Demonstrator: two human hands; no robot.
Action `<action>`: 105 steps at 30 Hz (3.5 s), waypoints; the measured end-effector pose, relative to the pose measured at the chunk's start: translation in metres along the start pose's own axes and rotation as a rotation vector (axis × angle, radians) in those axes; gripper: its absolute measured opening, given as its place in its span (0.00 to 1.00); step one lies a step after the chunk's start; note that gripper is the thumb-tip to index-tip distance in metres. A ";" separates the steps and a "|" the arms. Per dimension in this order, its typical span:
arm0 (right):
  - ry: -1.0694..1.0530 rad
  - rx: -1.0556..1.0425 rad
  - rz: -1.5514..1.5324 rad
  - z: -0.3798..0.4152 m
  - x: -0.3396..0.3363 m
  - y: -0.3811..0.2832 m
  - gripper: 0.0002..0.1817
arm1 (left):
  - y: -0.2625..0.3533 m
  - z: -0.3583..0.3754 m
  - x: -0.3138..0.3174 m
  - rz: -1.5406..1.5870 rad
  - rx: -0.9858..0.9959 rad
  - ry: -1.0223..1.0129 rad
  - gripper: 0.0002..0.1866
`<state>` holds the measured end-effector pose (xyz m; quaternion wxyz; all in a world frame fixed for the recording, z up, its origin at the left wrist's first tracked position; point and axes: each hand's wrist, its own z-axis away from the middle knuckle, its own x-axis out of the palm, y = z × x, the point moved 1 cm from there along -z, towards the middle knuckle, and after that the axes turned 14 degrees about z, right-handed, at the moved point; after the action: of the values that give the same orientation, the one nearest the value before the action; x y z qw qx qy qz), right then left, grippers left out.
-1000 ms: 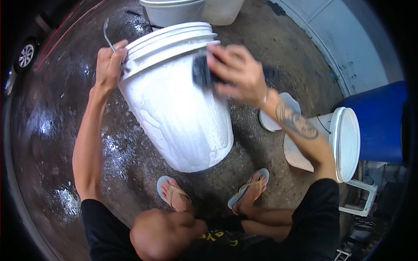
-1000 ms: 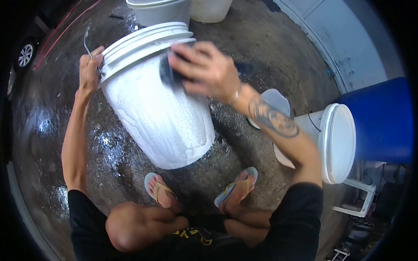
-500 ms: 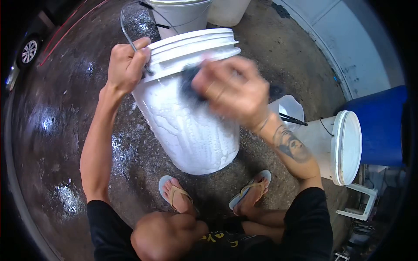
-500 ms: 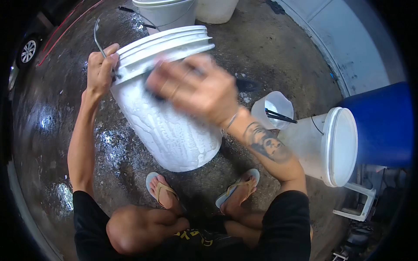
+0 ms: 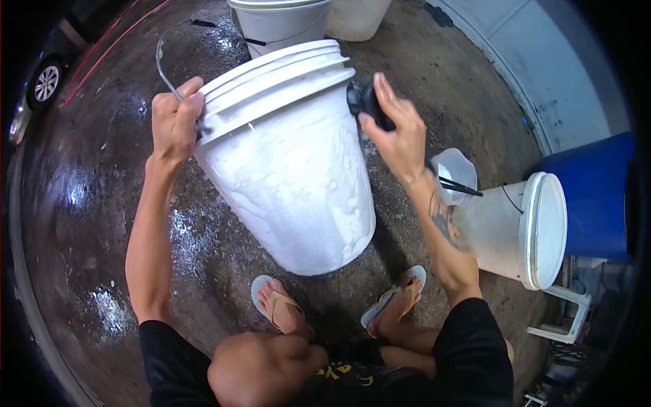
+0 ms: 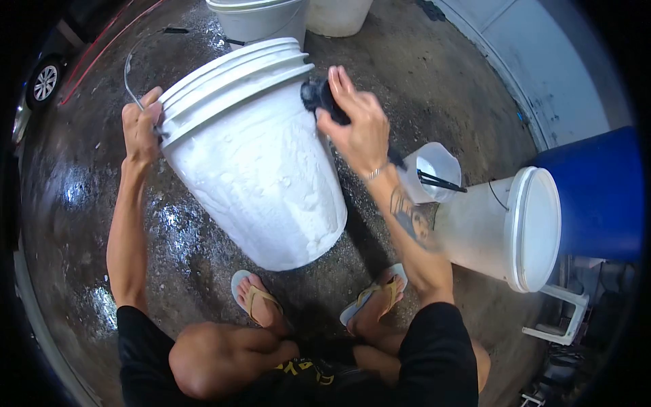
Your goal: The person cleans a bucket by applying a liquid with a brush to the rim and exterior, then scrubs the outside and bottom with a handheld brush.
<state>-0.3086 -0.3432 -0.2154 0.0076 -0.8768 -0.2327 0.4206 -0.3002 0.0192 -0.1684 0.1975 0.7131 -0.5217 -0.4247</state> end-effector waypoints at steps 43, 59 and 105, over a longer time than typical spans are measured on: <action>-0.380 0.887 -1.138 0.022 0.021 0.036 0.27 | -0.100 0.237 -0.010 1.200 0.080 0.465 0.25; -0.050 0.338 0.038 0.012 0.048 0.018 0.43 | -0.152 0.327 0.142 1.121 -0.708 1.014 0.17; -0.293 0.602 0.264 0.100 -0.048 0.029 0.35 | 0.095 0.088 0.127 0.343 -0.479 0.329 0.23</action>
<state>-0.3966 -0.4071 -0.2512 0.1778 -0.7881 0.0186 0.5890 -0.4140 -0.1185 -0.1998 0.5096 0.6072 -0.4804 -0.3753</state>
